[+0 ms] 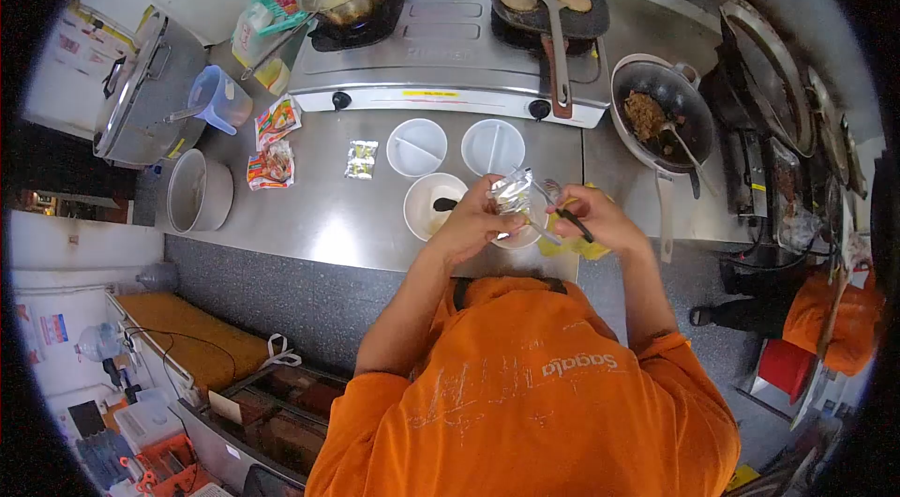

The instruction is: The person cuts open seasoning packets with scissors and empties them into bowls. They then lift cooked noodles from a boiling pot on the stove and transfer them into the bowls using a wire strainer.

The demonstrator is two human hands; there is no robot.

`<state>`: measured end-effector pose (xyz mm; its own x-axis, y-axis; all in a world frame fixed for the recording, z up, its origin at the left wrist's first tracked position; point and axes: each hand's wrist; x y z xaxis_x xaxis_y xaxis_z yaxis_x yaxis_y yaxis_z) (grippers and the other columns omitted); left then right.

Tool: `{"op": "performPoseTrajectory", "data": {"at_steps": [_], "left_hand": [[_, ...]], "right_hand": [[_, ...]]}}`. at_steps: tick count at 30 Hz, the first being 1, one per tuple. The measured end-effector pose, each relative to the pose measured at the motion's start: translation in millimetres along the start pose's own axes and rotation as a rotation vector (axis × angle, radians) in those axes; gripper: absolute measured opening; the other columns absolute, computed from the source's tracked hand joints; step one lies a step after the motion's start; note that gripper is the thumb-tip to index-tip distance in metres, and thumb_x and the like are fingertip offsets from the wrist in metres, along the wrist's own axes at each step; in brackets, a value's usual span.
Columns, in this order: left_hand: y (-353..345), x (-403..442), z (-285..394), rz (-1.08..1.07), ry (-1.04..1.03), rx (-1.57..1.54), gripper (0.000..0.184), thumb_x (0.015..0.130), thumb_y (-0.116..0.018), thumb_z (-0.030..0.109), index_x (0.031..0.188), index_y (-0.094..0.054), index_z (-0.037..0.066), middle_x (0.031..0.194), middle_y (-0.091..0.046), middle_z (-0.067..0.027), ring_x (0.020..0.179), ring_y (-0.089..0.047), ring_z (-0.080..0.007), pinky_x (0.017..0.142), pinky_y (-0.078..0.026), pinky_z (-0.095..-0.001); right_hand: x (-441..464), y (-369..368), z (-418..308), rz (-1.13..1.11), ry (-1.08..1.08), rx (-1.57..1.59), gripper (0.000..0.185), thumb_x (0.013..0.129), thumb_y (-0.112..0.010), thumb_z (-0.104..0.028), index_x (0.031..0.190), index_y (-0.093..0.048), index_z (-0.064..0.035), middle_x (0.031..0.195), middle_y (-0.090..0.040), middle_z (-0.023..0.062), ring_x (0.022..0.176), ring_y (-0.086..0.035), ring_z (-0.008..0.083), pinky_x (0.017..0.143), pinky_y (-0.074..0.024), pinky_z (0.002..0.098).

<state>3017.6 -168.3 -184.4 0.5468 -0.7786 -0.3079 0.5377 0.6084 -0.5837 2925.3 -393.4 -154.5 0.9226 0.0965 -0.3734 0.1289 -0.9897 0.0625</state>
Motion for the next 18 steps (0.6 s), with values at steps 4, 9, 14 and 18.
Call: {"op": "performPoseTrajectory", "data": {"at_steps": [4,9,14,18], "left_hand": [[19,-7,-5,0.016,0.054,-0.158,0.059,0.082,-0.064,-0.004,0.133,-0.037,0.009,0.096,-0.058,-0.0088,0.078,-0.057,-0.0166,0.062,-0.044,-0.0268],[43,-15,-7,-0.08,0.028,-0.324,0.051,0.087,-0.061,0.0,0.132,-0.038,0.009,0.098,-0.058,-0.0103,0.071,-0.055,-0.0157,0.061,-0.046,-0.0267],[48,-25,11,0.003,0.059,-0.427,0.028,0.093,-0.056,0.012,0.12,-0.049,0.007,0.093,-0.06,-0.0081,0.069,-0.054,-0.0151,0.058,-0.045,-0.0262],[56,-24,2,0.041,0.026,-0.341,0.02,0.095,-0.055,0.016,0.11,-0.053,0.003,0.091,-0.062,-0.0077,0.068,-0.058,-0.014,0.055,-0.045,-0.0245]], "right_hand": [[2,41,43,0.165,-0.243,-0.53,0.065,0.069,-0.08,-0.044,0.118,-0.06,-0.0069,0.105,-0.065,0.019,0.1,-0.064,0.0248,0.086,-0.0499,0.0358],[18,28,95,0.402,-0.426,-1.203,0.063,0.075,-0.072,-0.041,0.126,-0.054,-0.0087,0.113,-0.065,0.0178,0.107,-0.061,0.0337,0.089,-0.0483,0.0442],[32,29,62,0.382,-0.587,-1.278,0.049,0.081,-0.068,-0.034,0.121,-0.059,-0.0073,0.11,-0.068,0.0127,0.101,-0.065,0.0339,0.087,-0.0504,0.0429],[31,-17,-11,0.287,0.214,-0.454,0.02,0.089,-0.059,-0.02,0.099,-0.068,-0.0058,0.093,-0.07,0.0157,0.09,-0.067,0.0314,0.08,-0.0519,0.0378]]}}
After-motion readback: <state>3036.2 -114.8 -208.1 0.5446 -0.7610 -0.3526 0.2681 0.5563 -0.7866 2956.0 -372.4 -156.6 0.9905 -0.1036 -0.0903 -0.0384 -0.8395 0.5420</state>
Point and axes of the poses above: each hand's wrist, its own x-axis towards the middle knuckle, its own y-axis out of the back of the hand, z = x × y
